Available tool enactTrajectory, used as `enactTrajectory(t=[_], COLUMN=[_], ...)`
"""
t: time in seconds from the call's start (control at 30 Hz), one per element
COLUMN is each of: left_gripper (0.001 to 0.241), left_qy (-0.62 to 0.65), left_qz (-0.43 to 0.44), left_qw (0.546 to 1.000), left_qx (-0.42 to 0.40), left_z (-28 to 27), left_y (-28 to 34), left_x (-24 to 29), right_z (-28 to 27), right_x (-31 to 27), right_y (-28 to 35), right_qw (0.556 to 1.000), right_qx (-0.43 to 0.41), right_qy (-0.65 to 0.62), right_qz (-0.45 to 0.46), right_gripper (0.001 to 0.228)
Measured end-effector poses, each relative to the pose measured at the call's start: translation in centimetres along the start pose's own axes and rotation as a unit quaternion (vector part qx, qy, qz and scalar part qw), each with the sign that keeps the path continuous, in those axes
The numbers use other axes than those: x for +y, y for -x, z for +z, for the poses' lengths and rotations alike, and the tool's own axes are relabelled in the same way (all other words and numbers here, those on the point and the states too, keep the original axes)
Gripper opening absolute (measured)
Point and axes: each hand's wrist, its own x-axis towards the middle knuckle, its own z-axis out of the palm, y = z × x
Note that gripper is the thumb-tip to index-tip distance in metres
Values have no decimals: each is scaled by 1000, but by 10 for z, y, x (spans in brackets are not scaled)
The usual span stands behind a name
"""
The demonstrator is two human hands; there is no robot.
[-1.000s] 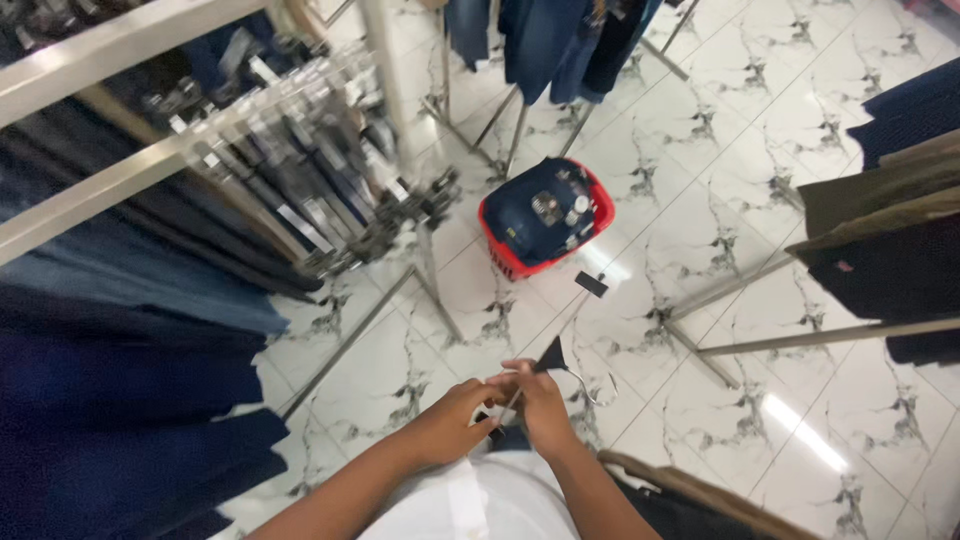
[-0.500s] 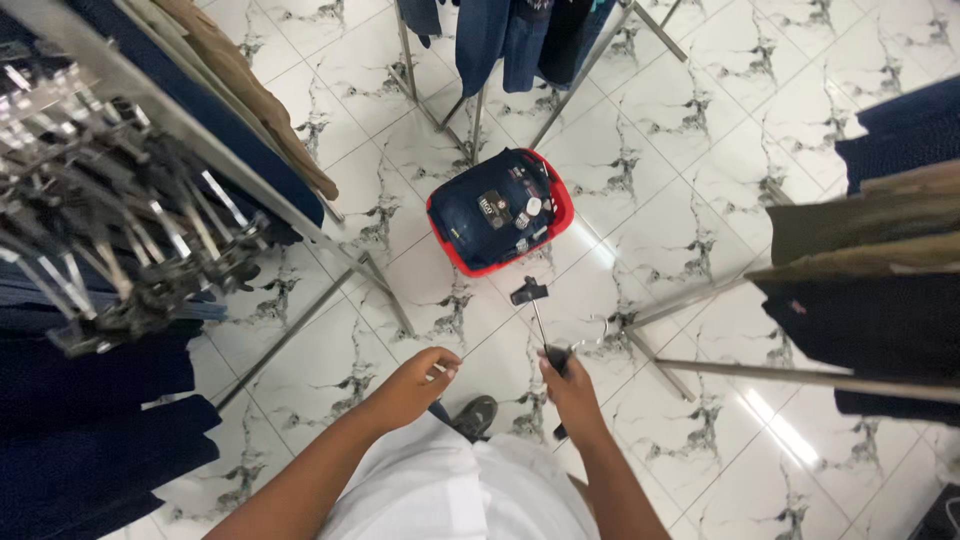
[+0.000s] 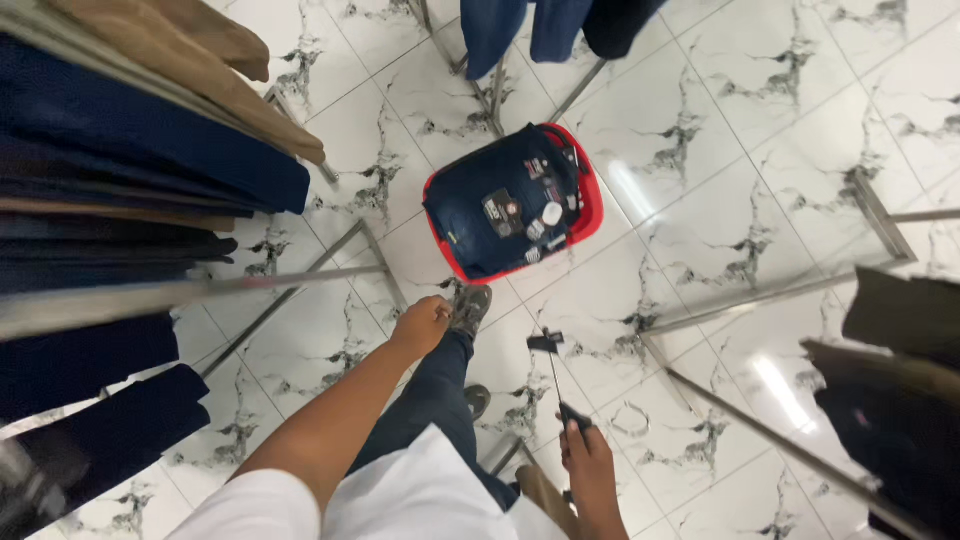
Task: The person picks up a pair of blue jeans, removes them from a hanger, folds them by hand, and then secures them onto a different hanger before hanging them on a metal clothing rack.
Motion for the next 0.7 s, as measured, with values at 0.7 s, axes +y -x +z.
enactTrajectory(t=[0.7], left_gripper=[94], left_qy=[-264], left_qz=[-204], left_qw=[943], left_qx=[-1], left_z=[-73], left_y=[-267], left_x=[78], right_z=[19], right_x=[-25], right_y=[-134], right_qw=[997], right_qx=[62], right_qy=[-23], right_qz=[39], right_gripper=[36])
